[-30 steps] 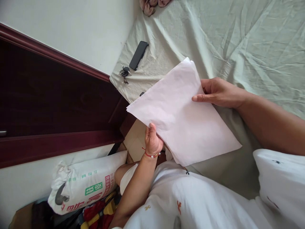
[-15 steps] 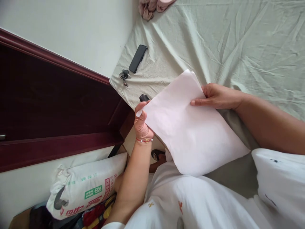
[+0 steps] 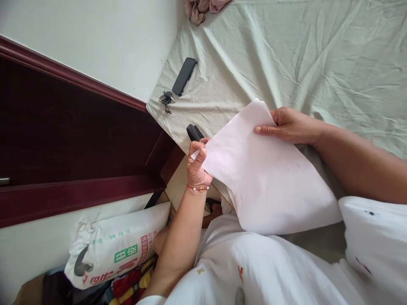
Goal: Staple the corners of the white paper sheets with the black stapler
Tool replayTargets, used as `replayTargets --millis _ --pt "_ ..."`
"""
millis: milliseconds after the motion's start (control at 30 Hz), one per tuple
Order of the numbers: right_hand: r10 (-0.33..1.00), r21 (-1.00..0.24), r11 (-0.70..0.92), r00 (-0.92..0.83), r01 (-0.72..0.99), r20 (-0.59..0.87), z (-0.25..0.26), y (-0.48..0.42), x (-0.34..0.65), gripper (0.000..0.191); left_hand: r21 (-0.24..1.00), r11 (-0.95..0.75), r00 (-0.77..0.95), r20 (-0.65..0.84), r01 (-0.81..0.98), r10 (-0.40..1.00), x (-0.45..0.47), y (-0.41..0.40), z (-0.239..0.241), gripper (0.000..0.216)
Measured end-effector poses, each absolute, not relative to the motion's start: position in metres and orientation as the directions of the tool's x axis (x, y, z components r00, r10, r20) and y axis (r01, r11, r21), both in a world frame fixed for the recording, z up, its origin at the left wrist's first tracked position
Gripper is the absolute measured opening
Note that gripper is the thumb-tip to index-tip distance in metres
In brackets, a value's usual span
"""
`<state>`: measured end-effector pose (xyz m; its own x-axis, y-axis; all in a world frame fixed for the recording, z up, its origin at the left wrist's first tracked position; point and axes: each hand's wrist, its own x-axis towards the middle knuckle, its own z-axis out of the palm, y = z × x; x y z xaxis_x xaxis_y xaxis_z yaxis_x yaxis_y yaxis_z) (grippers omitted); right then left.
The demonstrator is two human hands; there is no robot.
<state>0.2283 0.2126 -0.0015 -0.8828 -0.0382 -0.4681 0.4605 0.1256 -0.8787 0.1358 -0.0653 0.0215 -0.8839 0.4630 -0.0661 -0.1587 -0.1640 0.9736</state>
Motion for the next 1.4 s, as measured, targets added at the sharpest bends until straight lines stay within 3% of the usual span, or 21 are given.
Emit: replayTargets --millis 500,633,800,900,1167,1400 --pt "0.017 -0.88 0.088 -0.884 0.466 -0.467 -0.001 0.21 0.23 0.087 0.995 -0.091 -0.884 0.009 -0.038 0.468 0.138 -0.06 0.03 0.04" --pt "0.02 -0.893 0.083 -0.897 0.442 -0.442 -0.002 0.21 0.23 0.084 0.986 -0.15 -0.892 0.0 -0.076 0.451 0.14 -0.053 0.032 0.032" --pt "0.002 -0.892 0.003 -0.892 0.452 -0.452 0.0 0.21 0.23 0.082 0.96 -0.255 -0.904 0.005 -0.115 0.428 0.14 -0.049 0.033 0.044" --pt "0.012 -0.89 -0.047 -0.89 0.454 -0.455 0.0 0.21 0.231 0.082 0.966 -0.233 -0.902 0.002 -0.11 0.432 0.139 -0.056 0.031 0.032" --pt "0.054 -0.892 -0.123 -0.894 0.436 -0.444 -0.004 0.21 0.231 0.068 0.992 -0.1 -0.868 -0.017 -0.077 0.497 0.139 -0.066 0.031 0.071" --pt "0.08 -0.89 -0.079 -0.887 0.45 -0.455 -0.005 0.211 0.23 0.072 0.984 -0.143 -0.883 -0.025 -0.104 0.47 0.139 -0.053 0.037 0.05"
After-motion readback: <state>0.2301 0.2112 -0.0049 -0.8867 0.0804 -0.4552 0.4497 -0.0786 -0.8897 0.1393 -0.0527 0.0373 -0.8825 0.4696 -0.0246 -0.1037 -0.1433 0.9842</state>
